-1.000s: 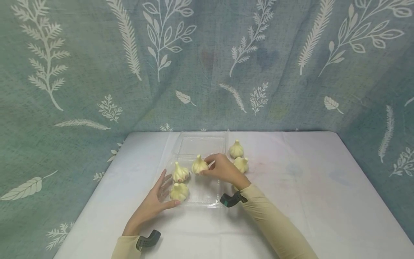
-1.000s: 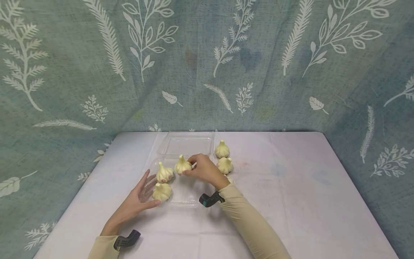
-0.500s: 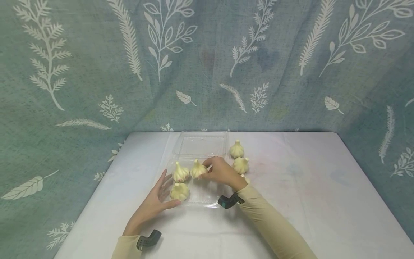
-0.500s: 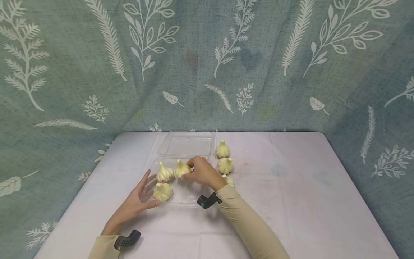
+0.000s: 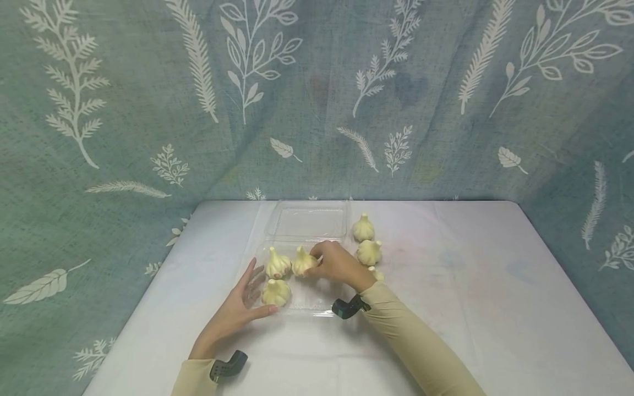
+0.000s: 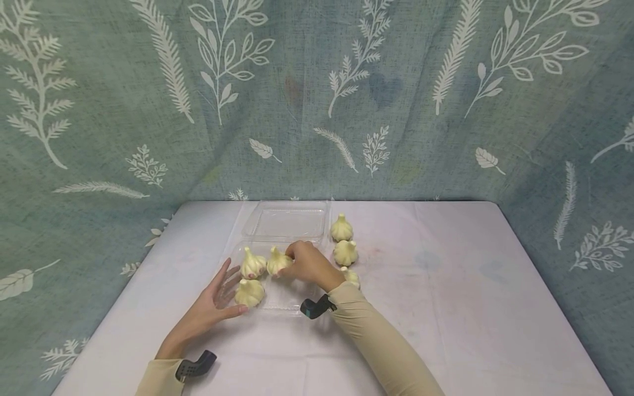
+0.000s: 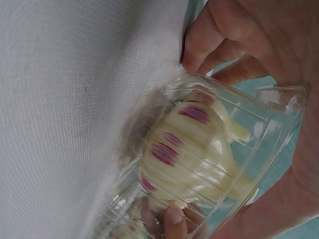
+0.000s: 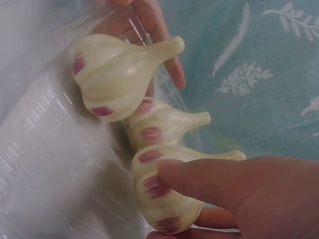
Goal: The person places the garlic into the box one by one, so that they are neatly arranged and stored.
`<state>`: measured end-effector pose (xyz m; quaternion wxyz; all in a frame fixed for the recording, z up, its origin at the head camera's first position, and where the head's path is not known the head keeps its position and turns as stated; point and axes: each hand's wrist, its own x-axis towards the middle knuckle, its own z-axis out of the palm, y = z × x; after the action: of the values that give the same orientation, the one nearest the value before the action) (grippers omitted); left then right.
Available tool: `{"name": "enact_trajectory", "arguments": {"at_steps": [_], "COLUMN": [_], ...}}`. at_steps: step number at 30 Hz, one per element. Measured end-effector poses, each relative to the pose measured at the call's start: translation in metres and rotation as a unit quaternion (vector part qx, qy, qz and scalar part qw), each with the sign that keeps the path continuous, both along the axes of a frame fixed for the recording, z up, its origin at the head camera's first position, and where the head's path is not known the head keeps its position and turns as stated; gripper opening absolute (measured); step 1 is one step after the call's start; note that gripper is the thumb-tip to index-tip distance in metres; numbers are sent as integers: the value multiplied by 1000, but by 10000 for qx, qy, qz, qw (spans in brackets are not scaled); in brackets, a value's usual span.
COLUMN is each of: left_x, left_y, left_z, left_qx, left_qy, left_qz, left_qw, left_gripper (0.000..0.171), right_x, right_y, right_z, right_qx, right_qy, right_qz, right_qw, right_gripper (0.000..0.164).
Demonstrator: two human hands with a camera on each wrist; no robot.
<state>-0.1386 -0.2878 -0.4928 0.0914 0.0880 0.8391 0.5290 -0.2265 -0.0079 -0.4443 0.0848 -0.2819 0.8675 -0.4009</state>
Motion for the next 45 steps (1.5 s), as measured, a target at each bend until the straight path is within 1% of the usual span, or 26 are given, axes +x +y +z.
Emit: {"name": "enact_trajectory", "arguments": {"at_steps": [8,16,25,31,38,41,45], "left_x": [0,0,1,1,1,2,1], "left_y": [0,-2,-1,-1,0,0,-1], "left_z": [-1,-1,2,-1,-1,0,-1], "left_qx": [-20,37,73,80,39,75,104], "left_qy": [8,26,16,8,-34,-17,-2], "left_qz": [0,-46,-53,-43,-2,-13,-29], "left_qw": [10000,10000,10000,10000,10000,10000,9999], "left_gripper": [126,125,125,125,126,126,125], "right_x": [0,-1,0,0,-1,-1,0], "right_y": [-2,-6,-6,-4,-5,-6,-6], "right_z": [-2,-6,-2,-2,-4,-3,-1], "right_qx": [112,184,293,267,214,267,324], "right_qy": [-45,-97,-103,-96,-82,-35,43], "right_qz": [16,-21,16,-7,22,9,-38], "right_qw": [9999,9998,9995,9996,9997,9996,9995], "right_gripper": [17,20,21,26,19,21,29]}}
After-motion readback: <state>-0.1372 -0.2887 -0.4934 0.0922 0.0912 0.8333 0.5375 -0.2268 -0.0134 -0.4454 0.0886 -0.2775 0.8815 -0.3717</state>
